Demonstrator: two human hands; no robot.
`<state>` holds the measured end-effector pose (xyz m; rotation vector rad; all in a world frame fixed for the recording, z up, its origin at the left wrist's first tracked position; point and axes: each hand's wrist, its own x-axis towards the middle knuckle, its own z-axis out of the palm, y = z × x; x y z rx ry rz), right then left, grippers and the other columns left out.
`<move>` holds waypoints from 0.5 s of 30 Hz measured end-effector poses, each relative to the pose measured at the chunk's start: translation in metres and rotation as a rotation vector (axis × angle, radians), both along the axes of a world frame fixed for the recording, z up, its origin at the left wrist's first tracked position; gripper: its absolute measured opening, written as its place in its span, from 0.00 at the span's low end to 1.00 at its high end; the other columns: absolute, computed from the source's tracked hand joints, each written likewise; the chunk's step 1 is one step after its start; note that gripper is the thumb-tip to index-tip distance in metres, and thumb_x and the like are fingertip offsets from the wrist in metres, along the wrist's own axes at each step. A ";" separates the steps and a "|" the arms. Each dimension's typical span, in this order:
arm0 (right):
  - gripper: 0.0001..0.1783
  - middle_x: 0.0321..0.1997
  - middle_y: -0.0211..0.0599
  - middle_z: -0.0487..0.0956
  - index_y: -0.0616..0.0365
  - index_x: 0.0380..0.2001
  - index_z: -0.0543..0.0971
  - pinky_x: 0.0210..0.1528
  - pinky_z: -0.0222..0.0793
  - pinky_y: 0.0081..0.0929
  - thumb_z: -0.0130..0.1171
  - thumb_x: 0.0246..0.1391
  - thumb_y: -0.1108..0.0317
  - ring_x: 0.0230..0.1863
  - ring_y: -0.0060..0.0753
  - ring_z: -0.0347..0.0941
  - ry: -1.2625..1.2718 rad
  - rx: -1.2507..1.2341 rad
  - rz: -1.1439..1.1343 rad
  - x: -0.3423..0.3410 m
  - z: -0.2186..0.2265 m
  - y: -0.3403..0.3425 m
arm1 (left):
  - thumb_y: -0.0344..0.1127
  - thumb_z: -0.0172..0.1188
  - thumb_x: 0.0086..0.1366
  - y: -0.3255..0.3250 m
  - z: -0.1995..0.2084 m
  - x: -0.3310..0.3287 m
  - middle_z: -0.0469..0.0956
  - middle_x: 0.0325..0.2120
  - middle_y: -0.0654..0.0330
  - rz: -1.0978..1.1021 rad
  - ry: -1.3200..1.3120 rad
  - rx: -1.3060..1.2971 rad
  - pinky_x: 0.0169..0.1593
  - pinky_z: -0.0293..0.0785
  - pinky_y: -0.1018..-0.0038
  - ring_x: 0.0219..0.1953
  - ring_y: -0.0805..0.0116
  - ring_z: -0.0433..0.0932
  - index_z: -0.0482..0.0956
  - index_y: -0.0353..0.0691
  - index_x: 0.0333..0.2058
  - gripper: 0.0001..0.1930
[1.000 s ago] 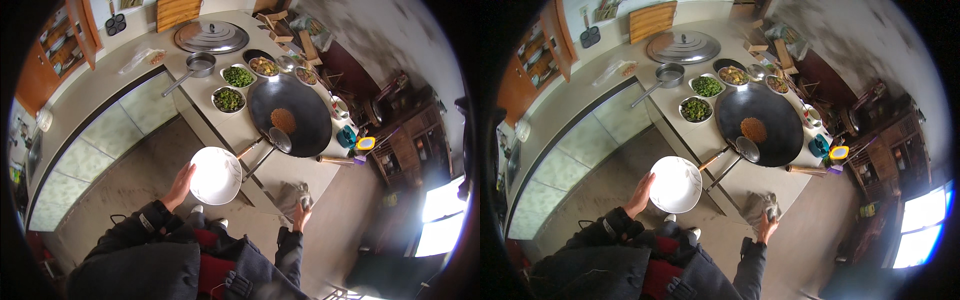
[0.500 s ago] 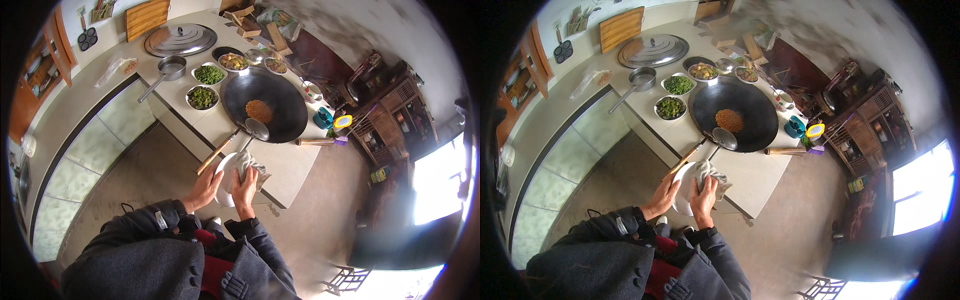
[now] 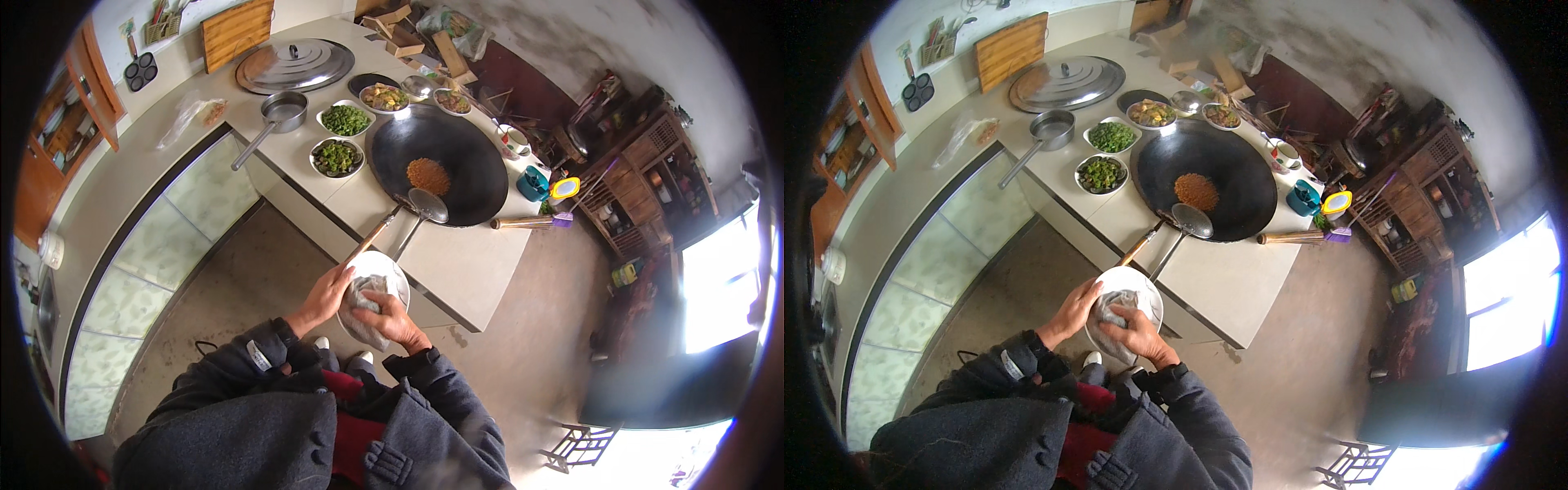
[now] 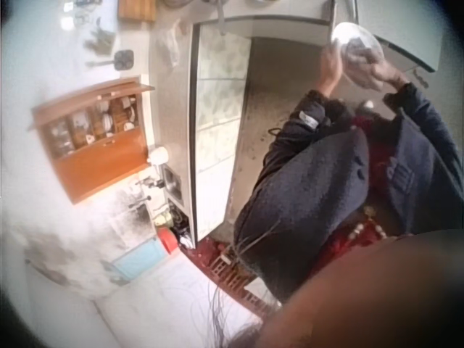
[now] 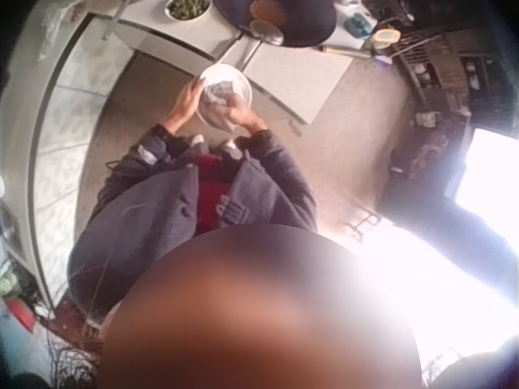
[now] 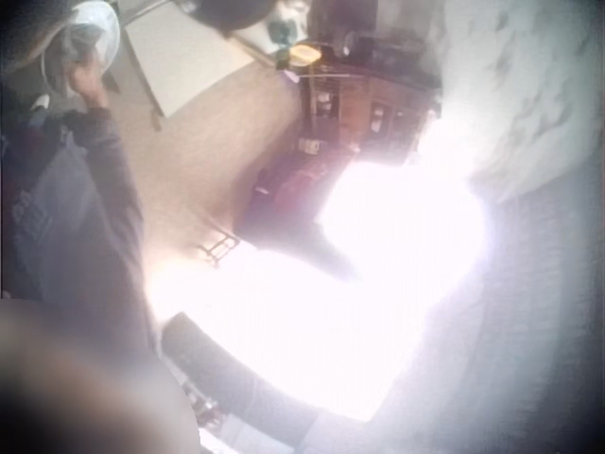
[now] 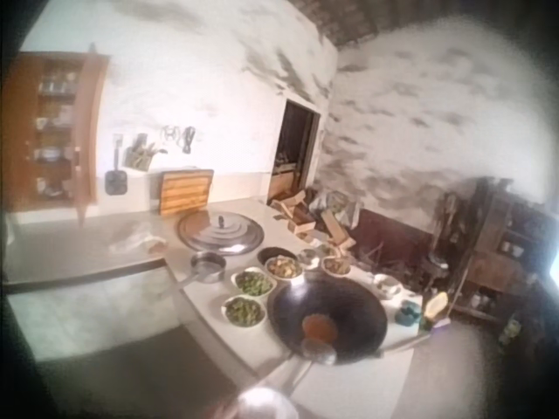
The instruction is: The person pours oil into a wok, tends a wood-fired stove, washes peanuts in a strainer, and adds them to the wok. They then transfer peanuts from a plastic bag into a bowl and place the bag in a cabinet.
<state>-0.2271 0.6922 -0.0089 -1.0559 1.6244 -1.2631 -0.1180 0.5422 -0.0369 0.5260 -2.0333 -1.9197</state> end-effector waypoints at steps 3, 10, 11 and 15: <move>0.24 0.38 0.47 0.81 0.65 0.46 0.78 0.48 0.69 0.31 0.63 0.47 0.62 0.41 0.32 0.75 0.058 0.124 0.227 -0.004 0.004 0.007 | 0.45 0.44 0.74 -0.006 -0.007 0.000 0.77 0.43 0.59 -0.010 -0.061 0.038 0.51 0.68 0.75 0.45 0.74 0.71 0.71 0.29 0.51 0.22; 0.23 0.37 0.51 0.81 0.62 0.41 0.81 0.45 0.71 0.30 0.61 0.45 0.57 0.39 0.42 0.78 0.460 0.460 0.589 -0.047 -0.004 0.047 | 0.44 0.45 0.73 -0.022 0.003 0.007 0.78 0.41 0.52 -0.052 -0.073 -0.215 0.49 0.70 0.71 0.43 0.67 0.75 0.71 0.30 0.52 0.21; 0.23 0.37 0.54 0.81 0.61 0.40 0.81 0.44 0.72 0.31 0.61 0.45 0.56 0.39 0.46 0.79 0.628 0.588 0.632 -0.058 -0.003 0.054 | 0.44 0.45 0.73 -0.026 0.008 0.008 0.77 0.38 0.50 0.002 -0.075 -0.231 0.46 0.70 0.69 0.41 0.62 0.75 0.72 0.31 0.51 0.21; 0.26 0.38 0.55 0.81 0.63 0.47 0.78 0.47 0.72 0.36 0.62 0.47 0.58 0.41 0.51 0.78 0.408 0.504 -0.191 -0.083 0.011 0.086 | 0.44 0.46 0.72 -0.026 0.020 0.005 0.76 0.37 0.45 0.057 -0.059 -0.336 0.43 0.71 0.63 0.39 0.48 0.75 0.72 0.35 0.51 0.19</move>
